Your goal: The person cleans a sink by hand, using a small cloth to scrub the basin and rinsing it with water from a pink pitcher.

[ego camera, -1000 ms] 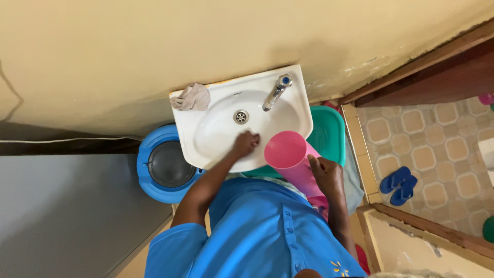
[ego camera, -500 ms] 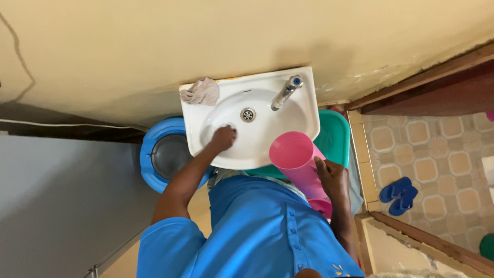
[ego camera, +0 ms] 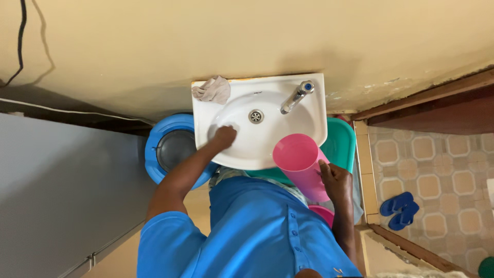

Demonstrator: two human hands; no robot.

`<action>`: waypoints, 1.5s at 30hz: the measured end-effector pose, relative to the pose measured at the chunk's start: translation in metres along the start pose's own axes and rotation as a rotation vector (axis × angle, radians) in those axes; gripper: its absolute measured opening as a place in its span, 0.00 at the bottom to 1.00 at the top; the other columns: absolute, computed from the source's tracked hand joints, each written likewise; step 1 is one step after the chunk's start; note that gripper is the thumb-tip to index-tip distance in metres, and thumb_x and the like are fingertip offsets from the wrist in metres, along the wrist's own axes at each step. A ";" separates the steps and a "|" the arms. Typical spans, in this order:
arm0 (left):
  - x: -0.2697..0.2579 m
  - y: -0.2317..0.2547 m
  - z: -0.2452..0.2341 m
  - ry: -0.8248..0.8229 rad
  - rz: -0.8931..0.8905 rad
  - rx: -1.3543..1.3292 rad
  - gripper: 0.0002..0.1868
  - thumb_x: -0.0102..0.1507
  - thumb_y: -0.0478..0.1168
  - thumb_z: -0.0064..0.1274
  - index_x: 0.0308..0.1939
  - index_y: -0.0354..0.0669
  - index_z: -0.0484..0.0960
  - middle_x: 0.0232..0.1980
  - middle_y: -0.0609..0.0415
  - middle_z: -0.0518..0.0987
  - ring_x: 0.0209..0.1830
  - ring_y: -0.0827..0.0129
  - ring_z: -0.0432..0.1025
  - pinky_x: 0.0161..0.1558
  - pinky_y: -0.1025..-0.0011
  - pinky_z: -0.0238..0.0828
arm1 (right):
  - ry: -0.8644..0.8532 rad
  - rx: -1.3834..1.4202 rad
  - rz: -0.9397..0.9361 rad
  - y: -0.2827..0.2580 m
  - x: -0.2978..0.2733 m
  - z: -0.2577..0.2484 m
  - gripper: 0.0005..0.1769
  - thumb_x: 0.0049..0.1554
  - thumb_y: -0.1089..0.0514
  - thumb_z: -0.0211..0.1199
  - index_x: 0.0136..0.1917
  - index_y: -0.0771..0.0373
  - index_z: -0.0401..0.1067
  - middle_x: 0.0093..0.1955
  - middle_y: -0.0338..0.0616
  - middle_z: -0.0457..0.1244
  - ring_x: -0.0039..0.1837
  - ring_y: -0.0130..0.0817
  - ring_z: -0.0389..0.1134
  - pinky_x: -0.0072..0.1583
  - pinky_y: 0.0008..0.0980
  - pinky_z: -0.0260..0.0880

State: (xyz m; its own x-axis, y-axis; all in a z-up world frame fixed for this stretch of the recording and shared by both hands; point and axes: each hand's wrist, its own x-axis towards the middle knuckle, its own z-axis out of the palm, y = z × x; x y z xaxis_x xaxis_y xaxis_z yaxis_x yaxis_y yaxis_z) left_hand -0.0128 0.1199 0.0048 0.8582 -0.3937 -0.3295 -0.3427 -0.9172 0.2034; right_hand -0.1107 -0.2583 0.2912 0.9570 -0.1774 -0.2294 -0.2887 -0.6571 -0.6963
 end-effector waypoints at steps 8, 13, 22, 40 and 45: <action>0.021 0.063 0.013 0.345 0.160 -0.237 0.08 0.56 0.38 0.55 0.37 0.41 0.83 0.37 0.49 0.80 0.45 0.52 0.75 0.43 0.51 0.74 | 0.001 0.009 0.027 -0.005 -0.008 0.005 0.24 0.60 0.44 0.62 0.32 0.64 0.76 0.21 0.40 0.61 0.26 0.26 0.60 0.31 0.35 0.58; 0.038 0.124 0.012 0.127 0.130 -0.687 0.12 0.59 0.42 0.57 0.45 0.63 0.89 0.40 0.43 0.78 0.39 0.49 0.73 0.42 0.53 0.72 | -0.060 -0.013 -0.027 -0.003 -0.006 0.010 0.29 0.62 0.45 0.64 0.28 0.68 0.70 0.21 0.44 0.53 0.27 0.27 0.51 0.31 0.38 0.51; 0.003 0.027 0.016 0.468 0.019 -0.331 0.08 0.54 0.38 0.57 0.37 0.51 0.81 0.38 0.52 0.79 0.43 0.54 0.70 0.42 0.52 0.71 | -0.064 0.013 -0.040 -0.005 -0.009 0.015 0.30 0.63 0.46 0.65 0.29 0.71 0.68 0.23 0.47 0.50 0.29 0.26 0.47 0.31 0.39 0.49; 0.015 0.039 0.016 0.624 -0.145 -0.473 0.10 0.49 0.37 0.56 0.35 0.50 0.85 0.38 0.41 0.76 0.36 0.48 0.70 0.36 0.55 0.72 | -0.064 -0.013 -0.038 -0.016 -0.016 0.012 0.24 0.61 0.45 0.64 0.35 0.68 0.76 0.22 0.49 0.56 0.27 0.29 0.52 0.31 0.39 0.53; 0.044 0.097 0.022 0.336 0.054 -0.601 0.14 0.56 0.36 0.51 0.42 0.56 0.87 0.35 0.48 0.79 0.38 0.48 0.70 0.39 0.54 0.71 | -0.065 -0.018 -0.027 -0.013 -0.016 0.014 0.25 0.61 0.44 0.64 0.35 0.68 0.77 0.22 0.49 0.57 0.26 0.29 0.53 0.31 0.39 0.53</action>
State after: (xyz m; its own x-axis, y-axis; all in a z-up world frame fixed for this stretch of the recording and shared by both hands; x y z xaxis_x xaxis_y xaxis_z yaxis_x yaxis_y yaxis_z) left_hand -0.0166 0.0128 -0.0098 0.9511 -0.3082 -0.0207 -0.1999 -0.6652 0.7194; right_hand -0.1225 -0.2363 0.2946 0.9605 -0.1117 -0.2549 -0.2617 -0.6743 -0.6906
